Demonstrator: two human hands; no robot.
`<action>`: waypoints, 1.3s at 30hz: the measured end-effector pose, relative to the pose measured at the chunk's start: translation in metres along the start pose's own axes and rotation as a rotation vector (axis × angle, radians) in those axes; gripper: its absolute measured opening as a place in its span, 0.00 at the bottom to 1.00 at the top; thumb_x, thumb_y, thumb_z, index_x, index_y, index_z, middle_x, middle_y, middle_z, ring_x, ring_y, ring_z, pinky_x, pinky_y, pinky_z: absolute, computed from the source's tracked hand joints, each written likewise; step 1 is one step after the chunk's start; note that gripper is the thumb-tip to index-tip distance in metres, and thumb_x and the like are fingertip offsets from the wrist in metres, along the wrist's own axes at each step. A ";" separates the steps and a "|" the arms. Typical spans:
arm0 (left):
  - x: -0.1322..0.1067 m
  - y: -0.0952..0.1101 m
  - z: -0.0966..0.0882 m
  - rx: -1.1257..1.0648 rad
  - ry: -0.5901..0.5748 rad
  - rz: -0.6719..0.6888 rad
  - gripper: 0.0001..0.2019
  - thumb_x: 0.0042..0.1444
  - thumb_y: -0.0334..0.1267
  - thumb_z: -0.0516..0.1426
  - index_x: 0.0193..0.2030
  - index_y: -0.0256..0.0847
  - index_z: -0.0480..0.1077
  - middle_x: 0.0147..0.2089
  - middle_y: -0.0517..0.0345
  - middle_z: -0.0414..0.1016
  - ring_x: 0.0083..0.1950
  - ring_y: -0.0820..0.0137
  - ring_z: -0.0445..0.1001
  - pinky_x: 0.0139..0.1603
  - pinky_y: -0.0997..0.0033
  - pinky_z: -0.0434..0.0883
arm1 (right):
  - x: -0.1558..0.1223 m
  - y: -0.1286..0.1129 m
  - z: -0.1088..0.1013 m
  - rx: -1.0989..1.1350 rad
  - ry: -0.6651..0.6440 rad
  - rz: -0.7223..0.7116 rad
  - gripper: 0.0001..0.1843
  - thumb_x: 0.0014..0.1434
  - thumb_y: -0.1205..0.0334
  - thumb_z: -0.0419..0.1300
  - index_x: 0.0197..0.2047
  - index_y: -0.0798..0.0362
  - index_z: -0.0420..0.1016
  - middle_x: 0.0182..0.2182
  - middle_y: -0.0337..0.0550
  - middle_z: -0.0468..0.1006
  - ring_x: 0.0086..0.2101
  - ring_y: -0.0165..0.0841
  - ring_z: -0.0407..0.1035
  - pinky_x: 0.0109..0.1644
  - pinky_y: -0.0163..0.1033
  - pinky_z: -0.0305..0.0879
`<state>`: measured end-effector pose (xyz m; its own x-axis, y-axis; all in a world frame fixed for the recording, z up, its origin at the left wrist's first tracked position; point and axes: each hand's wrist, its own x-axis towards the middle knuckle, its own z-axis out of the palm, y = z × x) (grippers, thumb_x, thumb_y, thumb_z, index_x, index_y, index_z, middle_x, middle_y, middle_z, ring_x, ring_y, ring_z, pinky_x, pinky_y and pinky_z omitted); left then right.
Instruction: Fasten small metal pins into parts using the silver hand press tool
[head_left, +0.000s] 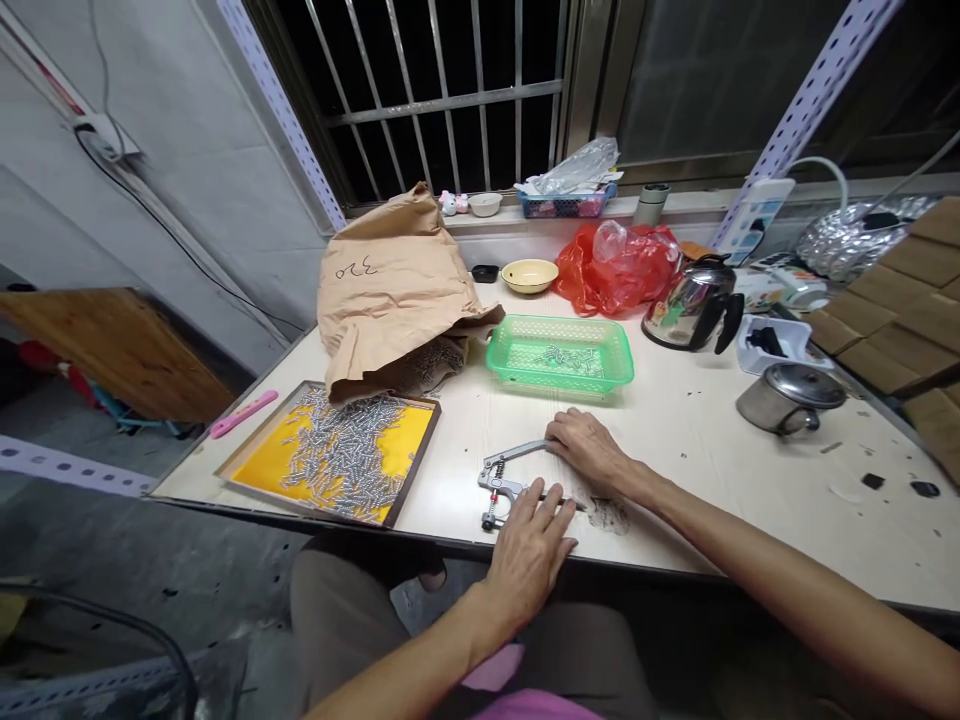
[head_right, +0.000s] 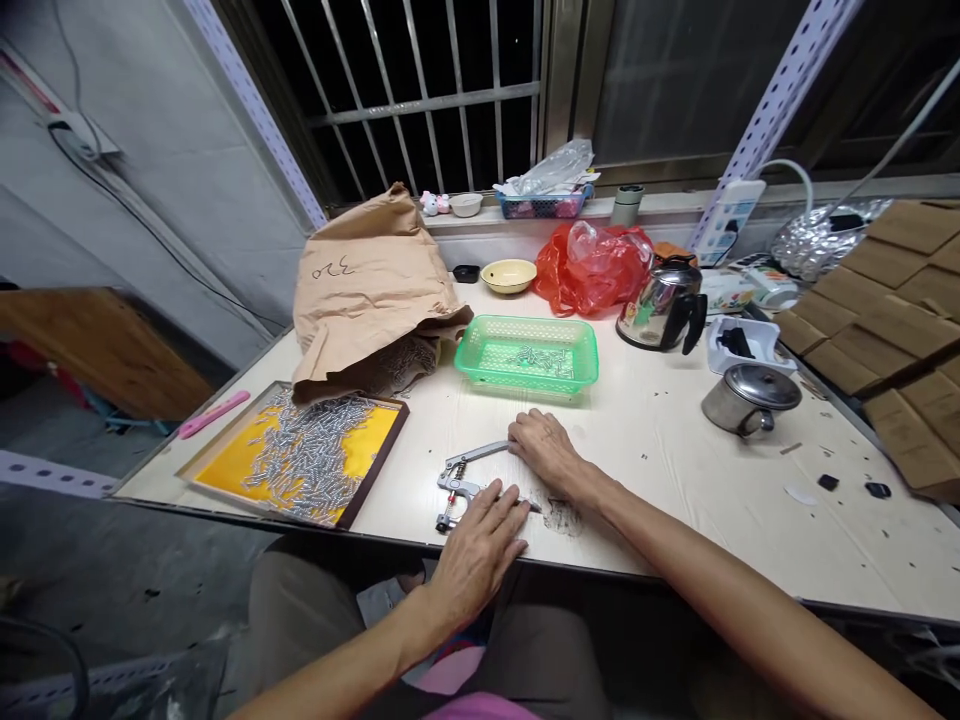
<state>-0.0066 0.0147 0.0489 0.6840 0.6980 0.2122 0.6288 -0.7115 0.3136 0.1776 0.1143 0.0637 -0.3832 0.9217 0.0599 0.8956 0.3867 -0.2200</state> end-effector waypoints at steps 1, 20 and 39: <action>0.000 0.001 0.000 -0.009 0.001 -0.004 0.16 0.60 0.36 0.52 0.55 0.40 0.64 0.64 0.51 0.60 0.67 0.55 0.52 0.64 0.51 0.60 | 0.007 -0.001 -0.002 -0.025 -0.006 0.004 0.07 0.61 0.61 0.56 0.35 0.53 0.74 0.36 0.44 0.73 0.40 0.36 0.62 0.43 0.40 0.53; -0.061 -0.066 -0.095 0.135 0.253 -0.281 0.11 0.62 0.32 0.48 0.47 0.39 0.69 0.40 0.53 0.72 0.42 0.67 0.68 0.45 0.65 0.67 | 0.019 -0.103 0.026 0.092 0.060 -0.614 0.06 0.60 0.67 0.55 0.31 0.54 0.70 0.32 0.43 0.71 0.37 0.34 0.60 0.39 0.40 0.55; -0.006 -0.218 -0.111 0.538 -0.146 -0.443 0.11 0.60 0.29 0.48 0.34 0.37 0.71 0.39 0.47 0.68 0.44 0.62 0.62 0.38 0.67 0.63 | -0.011 -0.001 -0.035 0.197 0.291 -0.089 0.17 0.65 0.53 0.47 0.49 0.50 0.70 0.39 0.47 0.72 0.36 0.35 0.70 0.40 0.40 0.67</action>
<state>-0.1889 0.1743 0.0820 0.3410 0.9395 0.0328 0.9288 -0.3313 -0.1663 0.1890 0.1052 0.0973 -0.3520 0.8658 0.3556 0.7903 0.4785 -0.3828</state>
